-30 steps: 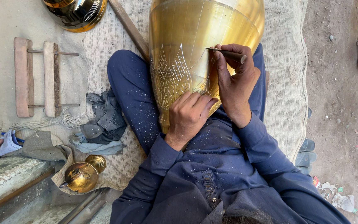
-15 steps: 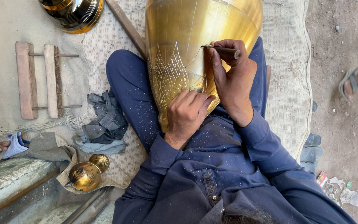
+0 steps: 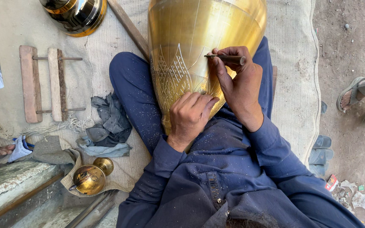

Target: The person sits on the ground with a large brass vase held between their legs, engraving decorative patterns using a small chisel struck by a wooden mallet. They reposition the chisel and rotate the vase to continue the pattern on different areas of the surface.

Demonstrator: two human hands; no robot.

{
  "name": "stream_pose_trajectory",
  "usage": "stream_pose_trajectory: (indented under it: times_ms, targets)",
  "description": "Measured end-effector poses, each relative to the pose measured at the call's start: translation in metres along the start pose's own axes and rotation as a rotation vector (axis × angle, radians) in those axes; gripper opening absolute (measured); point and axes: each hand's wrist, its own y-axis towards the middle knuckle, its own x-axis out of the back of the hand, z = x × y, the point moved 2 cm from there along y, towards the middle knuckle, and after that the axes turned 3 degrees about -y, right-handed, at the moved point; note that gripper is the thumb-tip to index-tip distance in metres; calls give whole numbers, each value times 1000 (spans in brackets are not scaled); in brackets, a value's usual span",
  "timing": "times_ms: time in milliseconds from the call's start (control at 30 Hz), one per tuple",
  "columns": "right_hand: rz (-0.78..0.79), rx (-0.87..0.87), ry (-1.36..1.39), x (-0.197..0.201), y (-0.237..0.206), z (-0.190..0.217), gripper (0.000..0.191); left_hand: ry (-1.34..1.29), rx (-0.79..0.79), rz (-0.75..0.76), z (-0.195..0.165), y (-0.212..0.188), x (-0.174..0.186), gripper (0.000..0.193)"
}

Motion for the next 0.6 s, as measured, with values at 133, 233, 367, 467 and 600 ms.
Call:
stream_pose_trajectory:
  times_ms: [133,233,367,467,600]
  targets:
    - [12,-15,9,2,-1,-2,17,5,0,5,1,-1,0,15]
    - [27,3,6,4,-3,-2,18,5,-6,14,2,-1,-2,15]
    - [48,-12,48,6,-6,-2,17,2,-4,10,2,-2,-2,14]
    - [61,-24,24,8,-8,-2,18,14,-4,16,2,-2,-2,15]
    - [69,-8,30,10,-9,-2,18,21,-4,15,2,-1,-1,14]
